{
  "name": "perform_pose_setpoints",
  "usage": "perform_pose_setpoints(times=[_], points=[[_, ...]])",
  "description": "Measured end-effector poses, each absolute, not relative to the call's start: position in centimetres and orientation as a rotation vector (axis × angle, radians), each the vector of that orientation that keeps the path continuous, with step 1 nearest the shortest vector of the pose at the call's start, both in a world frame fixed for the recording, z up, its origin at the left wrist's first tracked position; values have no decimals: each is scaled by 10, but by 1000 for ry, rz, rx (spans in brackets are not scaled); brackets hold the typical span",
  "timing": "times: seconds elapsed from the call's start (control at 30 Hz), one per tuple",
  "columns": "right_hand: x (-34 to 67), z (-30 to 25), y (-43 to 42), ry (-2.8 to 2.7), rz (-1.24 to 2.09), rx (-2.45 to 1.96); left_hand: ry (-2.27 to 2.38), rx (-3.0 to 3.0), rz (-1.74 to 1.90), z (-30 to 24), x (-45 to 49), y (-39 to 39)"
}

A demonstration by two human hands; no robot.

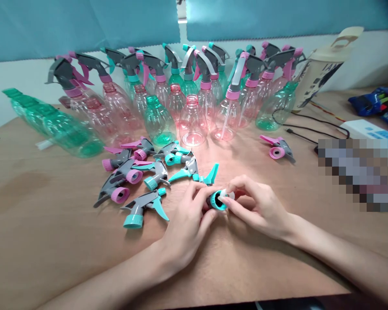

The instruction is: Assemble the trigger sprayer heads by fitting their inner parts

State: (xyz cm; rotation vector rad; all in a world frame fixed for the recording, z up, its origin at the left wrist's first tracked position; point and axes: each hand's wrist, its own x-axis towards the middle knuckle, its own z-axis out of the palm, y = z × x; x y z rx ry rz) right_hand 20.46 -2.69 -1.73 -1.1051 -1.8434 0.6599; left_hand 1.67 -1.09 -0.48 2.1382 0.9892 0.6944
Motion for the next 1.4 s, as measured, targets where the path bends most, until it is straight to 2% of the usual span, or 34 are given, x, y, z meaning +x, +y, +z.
perform_pose_setpoints(times=[0.33, 0.47, 0.67, 0.8, 1.0, 1.4], points=[[212, -4, -24, -1580, 973, -1220, 1018, 2100, 729, -6, 17, -10], [214, 11, -24, -1498, 906, -1174, 1009, 2102, 721, -6, 18, -10], [211, 9, -28, -1838, 873, -1127, 941, 2109, 711, -7, 19, -12], [210, 3, -29, -1877, 808, -1202, 901, 2100, 683, -7, 20, -15], [209, 6, -33, -1883, 814, -1018, 870, 2100, 685, -9, 20, -15], [207, -7, -31, -1768, 920, -1120, 861, 2132, 672, -9, 18, -14]])
